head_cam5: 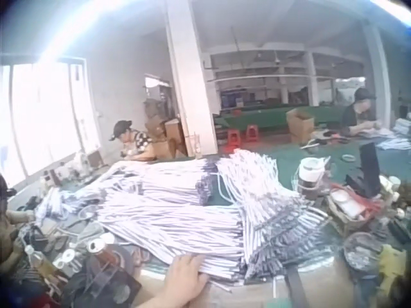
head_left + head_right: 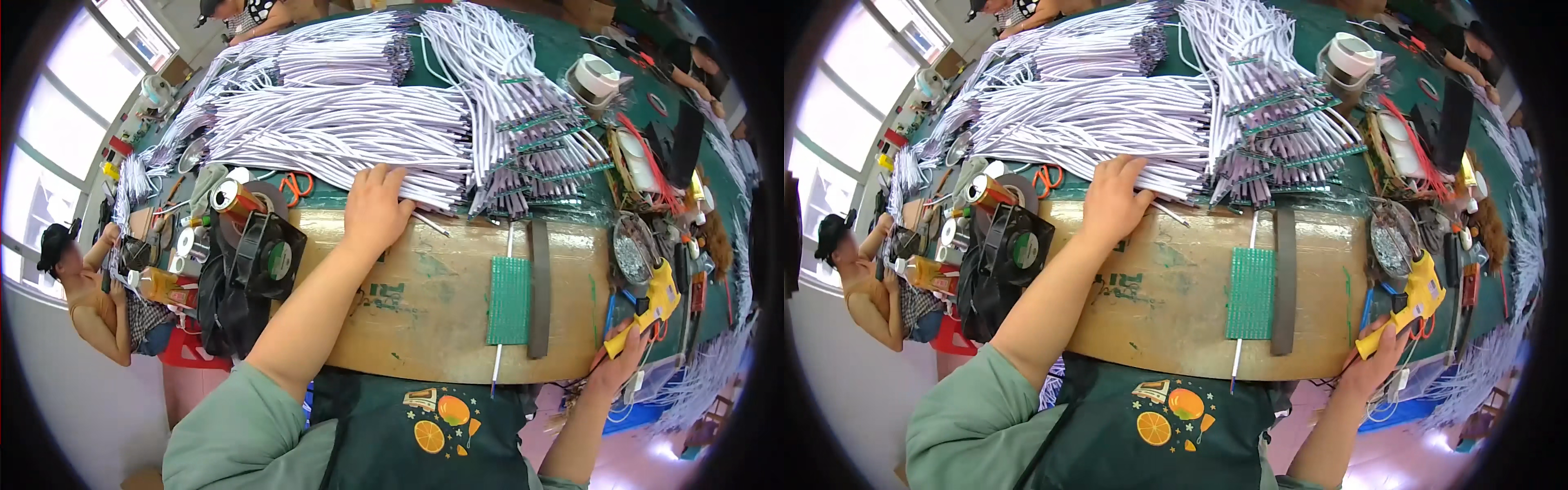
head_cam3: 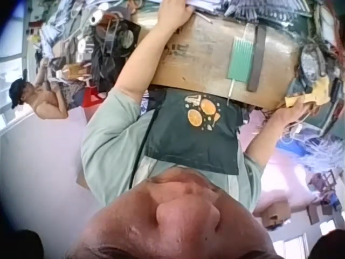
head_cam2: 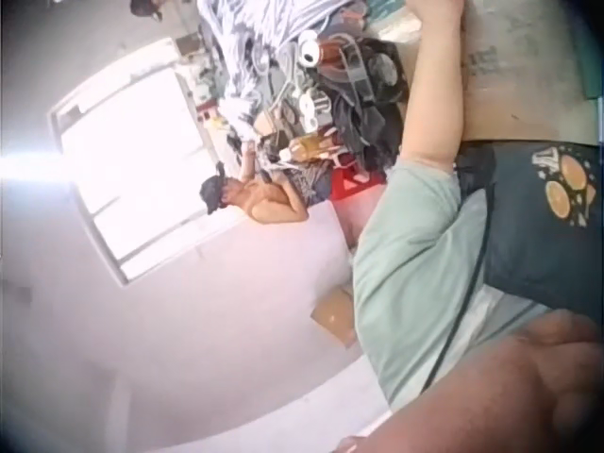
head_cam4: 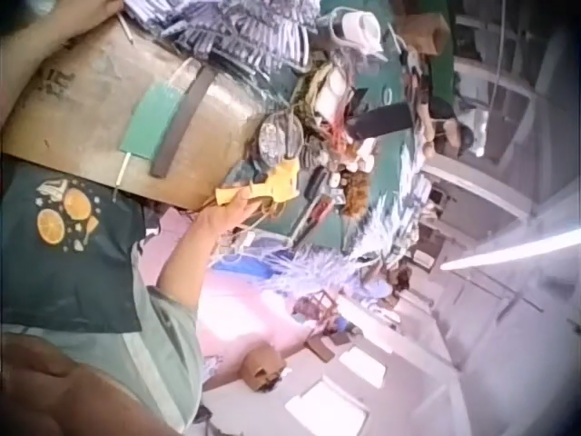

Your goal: The person solders wires onto a circuit board using a handheld tool, moves the finished wire assembly onto a stack, and arranges new wires onto the board to solder them.

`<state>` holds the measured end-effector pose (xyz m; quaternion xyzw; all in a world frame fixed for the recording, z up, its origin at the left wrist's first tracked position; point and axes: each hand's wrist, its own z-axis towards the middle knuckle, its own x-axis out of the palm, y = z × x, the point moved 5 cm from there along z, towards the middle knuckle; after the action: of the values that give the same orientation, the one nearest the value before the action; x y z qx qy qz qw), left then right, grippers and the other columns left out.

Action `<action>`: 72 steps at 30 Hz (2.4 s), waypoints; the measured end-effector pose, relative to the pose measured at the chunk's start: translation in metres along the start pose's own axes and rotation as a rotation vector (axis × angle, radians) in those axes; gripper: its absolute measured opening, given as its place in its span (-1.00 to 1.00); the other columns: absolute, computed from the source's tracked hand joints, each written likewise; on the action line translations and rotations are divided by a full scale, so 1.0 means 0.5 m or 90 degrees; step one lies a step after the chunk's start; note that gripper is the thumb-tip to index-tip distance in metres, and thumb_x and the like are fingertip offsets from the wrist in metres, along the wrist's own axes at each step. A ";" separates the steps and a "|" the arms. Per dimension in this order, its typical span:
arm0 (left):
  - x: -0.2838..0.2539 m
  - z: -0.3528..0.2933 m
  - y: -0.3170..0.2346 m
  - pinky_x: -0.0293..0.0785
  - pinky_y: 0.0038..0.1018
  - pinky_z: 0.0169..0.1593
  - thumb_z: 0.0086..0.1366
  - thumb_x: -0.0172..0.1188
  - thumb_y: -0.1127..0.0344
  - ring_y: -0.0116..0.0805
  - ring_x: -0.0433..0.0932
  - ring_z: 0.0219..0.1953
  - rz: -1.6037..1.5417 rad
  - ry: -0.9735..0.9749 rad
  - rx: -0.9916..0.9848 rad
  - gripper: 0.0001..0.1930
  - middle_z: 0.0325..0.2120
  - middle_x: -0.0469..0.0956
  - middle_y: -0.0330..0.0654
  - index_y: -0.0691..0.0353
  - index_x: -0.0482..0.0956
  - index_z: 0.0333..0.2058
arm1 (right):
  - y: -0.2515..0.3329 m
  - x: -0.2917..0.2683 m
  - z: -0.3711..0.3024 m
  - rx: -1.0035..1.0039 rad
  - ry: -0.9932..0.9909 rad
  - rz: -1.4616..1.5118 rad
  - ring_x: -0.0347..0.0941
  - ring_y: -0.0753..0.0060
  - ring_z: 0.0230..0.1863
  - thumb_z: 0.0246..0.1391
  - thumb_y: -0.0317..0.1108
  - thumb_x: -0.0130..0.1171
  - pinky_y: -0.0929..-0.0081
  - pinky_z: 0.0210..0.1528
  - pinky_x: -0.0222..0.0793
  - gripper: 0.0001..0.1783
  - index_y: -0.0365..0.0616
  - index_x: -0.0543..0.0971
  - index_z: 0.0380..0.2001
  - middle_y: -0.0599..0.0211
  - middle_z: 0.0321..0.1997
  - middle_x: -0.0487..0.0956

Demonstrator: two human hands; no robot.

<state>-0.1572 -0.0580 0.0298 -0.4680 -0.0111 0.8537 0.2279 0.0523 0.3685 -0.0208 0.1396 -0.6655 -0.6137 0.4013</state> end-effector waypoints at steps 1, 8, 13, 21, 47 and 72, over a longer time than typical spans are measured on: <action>-0.008 0.004 -0.008 0.35 -0.09 0.13 0.03 0.36 0.21 -0.01 0.46 -0.02 -0.006 0.000 0.004 -0.52 -0.06 0.53 -0.03 0.23 0.57 -0.05 | -0.001 -0.007 0.000 0.004 0.010 0.011 0.37 0.63 -0.34 0.26 -0.34 0.05 0.66 -0.33 0.32 -0.43 -0.14 0.21 0.30 0.37 -0.20 0.48; 0.041 0.082 -0.043 0.04 0.00 0.38 0.12 0.33 -0.14 0.04 0.21 0.34 -0.093 0.122 0.075 -0.27 0.24 0.34 0.05 0.20 0.45 0.16 | -0.004 0.011 -0.005 0.011 0.013 -0.006 0.40 0.63 -0.24 0.25 -0.36 0.09 0.66 -0.27 0.35 -0.39 -0.14 0.19 0.33 0.39 -0.16 0.49; 0.050 0.030 -0.027 0.02 -0.05 0.40 0.14 0.34 -0.01 0.01 0.22 0.35 -0.134 0.187 0.055 -0.32 0.22 0.37 -0.01 0.15 0.42 0.19 | 0.008 0.000 -0.012 0.015 0.004 -0.032 0.40 0.62 -0.23 0.24 -0.34 0.10 0.65 -0.24 0.34 -0.40 -0.17 0.21 0.31 0.39 -0.16 0.48; -0.022 -0.085 -0.010 -0.01 -0.13 0.42 0.26 0.23 0.25 -0.03 0.15 0.40 -0.128 0.277 0.059 -0.52 0.29 0.31 -0.02 0.10 0.47 0.17 | 0.012 0.018 -0.012 -0.006 0.008 0.011 0.32 0.60 -0.35 0.21 -0.32 0.11 0.61 -0.34 0.23 -0.38 -0.16 0.20 0.29 0.36 -0.23 0.45; -0.056 -0.056 0.003 0.41 -0.25 -0.10 0.07 0.35 0.37 -0.12 0.53 -0.19 -0.141 0.073 0.147 -0.83 -0.28 0.58 -0.19 0.15 0.61 -0.32 | 0.006 0.078 -0.139 0.206 0.202 0.147 0.36 0.46 -0.40 0.08 -0.19 0.28 0.48 -0.44 0.35 -0.49 -0.18 0.30 -0.03 0.31 -0.32 0.40; 0.019 -0.066 -0.200 0.49 -0.24 -0.21 0.23 0.22 0.38 -0.04 0.56 -0.29 -0.385 0.358 0.074 -0.84 -0.37 0.54 -0.08 0.16 0.62 -0.20 | -0.019 0.145 -0.229 0.349 0.331 0.063 0.35 0.47 -0.53 0.01 -0.16 0.42 0.44 -0.48 0.36 -0.18 -0.24 0.26 0.24 0.40 -0.54 0.38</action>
<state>-0.0972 0.0289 0.0268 -0.6451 -0.0373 0.5861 0.4888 0.0840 0.2368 -0.0119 0.3606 -0.6866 -0.3371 0.5338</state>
